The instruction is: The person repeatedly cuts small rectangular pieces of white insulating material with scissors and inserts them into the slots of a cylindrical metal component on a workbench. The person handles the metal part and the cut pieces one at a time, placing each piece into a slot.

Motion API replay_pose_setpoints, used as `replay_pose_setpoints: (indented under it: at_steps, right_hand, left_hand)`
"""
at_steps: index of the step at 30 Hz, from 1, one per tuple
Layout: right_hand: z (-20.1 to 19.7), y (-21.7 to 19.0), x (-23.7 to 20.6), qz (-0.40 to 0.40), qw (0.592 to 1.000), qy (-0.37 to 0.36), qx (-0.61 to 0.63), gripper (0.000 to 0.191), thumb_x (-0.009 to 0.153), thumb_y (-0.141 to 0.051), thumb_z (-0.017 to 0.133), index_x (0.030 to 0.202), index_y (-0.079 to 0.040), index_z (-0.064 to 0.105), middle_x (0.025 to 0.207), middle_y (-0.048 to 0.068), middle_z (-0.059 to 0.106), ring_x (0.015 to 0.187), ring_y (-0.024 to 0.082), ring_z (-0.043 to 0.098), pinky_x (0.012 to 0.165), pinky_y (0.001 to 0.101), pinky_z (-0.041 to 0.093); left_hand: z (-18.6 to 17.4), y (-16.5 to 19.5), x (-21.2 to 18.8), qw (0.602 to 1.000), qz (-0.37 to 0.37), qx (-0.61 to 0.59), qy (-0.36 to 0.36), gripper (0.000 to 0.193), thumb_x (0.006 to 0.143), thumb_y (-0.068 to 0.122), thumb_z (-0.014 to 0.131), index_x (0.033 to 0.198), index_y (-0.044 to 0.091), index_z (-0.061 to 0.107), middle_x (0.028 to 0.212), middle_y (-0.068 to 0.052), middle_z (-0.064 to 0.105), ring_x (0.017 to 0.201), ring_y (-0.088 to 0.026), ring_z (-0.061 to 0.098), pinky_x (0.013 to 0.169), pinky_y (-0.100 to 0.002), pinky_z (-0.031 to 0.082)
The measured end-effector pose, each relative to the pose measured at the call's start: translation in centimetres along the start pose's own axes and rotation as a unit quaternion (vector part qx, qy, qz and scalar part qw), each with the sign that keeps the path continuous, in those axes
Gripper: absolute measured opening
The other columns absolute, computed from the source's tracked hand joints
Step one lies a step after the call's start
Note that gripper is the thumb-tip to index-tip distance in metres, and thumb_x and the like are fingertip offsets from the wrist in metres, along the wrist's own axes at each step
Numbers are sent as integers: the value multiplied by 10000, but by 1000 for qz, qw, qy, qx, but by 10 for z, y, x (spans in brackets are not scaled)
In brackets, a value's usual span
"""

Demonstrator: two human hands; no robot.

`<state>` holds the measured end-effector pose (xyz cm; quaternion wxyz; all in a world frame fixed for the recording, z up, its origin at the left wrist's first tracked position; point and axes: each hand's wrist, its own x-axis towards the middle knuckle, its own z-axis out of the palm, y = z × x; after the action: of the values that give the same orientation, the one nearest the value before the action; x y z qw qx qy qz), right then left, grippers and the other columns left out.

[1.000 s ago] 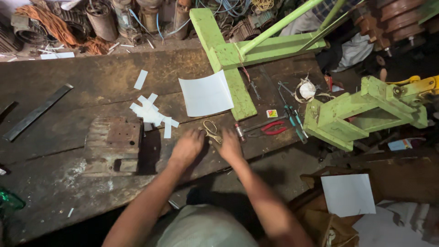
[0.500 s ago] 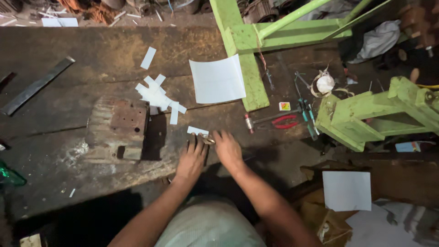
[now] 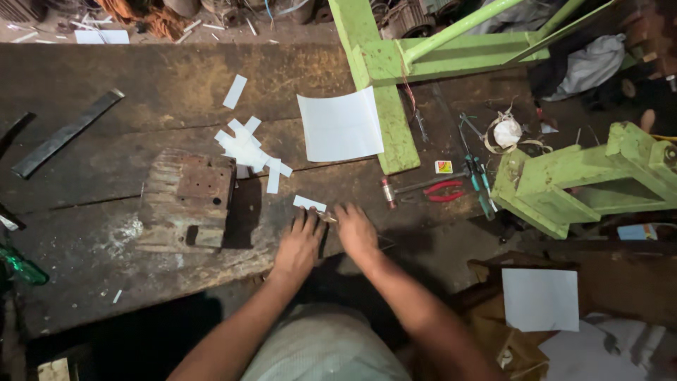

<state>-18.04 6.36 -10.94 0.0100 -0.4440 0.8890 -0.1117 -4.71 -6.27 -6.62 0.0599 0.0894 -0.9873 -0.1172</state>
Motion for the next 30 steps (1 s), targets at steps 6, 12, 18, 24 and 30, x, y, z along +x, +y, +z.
replay_pose_setpoints:
  at_steps: [6, 12, 18, 24, 30]
  right_hand:
    - [-11, 14, 32, 45, 995, -34, 79, 320, 903, -238, 662, 1184, -106, 739, 966, 212, 698, 915, 433, 667, 811, 507, 538]
    - [-24, 6, 17, 275, 876, -100, 383, 330, 1023, -403, 642, 1073, -87, 721, 841, 84, 648, 773, 238, 610, 667, 377, 471]
    - [-66, -27, -16, 320, 730, -7, 603, 103, 894, -186, 749, 915, -106, 687, 754, -33, 642, 639, 76, 563, 568, 267, 432]
    - [-85, -37, -23, 257, 778, 45, 572, 88, 937, -140, 746, 914, -62, 713, 749, -37, 615, 639, 47, 506, 555, 248, 382]
    - [-71, -33, -23, 272, 766, 39, 582, 134, 928, -165, 740, 996, -49, 733, 790, -46, 653, 659, 64, 512, 576, 264, 394]
  left_hand:
    - [-1, -1, 10, 999, 19, -26, -26, 458, 852, 138, 603, 1309, 115, 630, 1452, -169, 515, 1272, -357, 500, 955, -474, 489]
    - [-8, -23, 19, 980, 135, -115, 93, 449, 810, 114, 626, 1257, 132, 668, 1288, -156, 605, 1170, -336, 600, 925, -433, 534]
    - [-36, -10, -10, 929, -4, -362, 83, 257, 838, 218, 799, 995, 53, 680, 975, -169, 662, 899, -339, 650, 782, -397, 540]
    - [-81, -10, 15, 807, -178, -561, 56, 278, 842, 284, 810, 937, 37, 727, 822, -139, 709, 733, -232, 630, 676, -335, 522]
    - [-76, -16, 29, 876, -55, -469, 101, 167, 887, 169, 731, 980, 30, 729, 912, -152, 720, 845, -316, 669, 723, -398, 532]
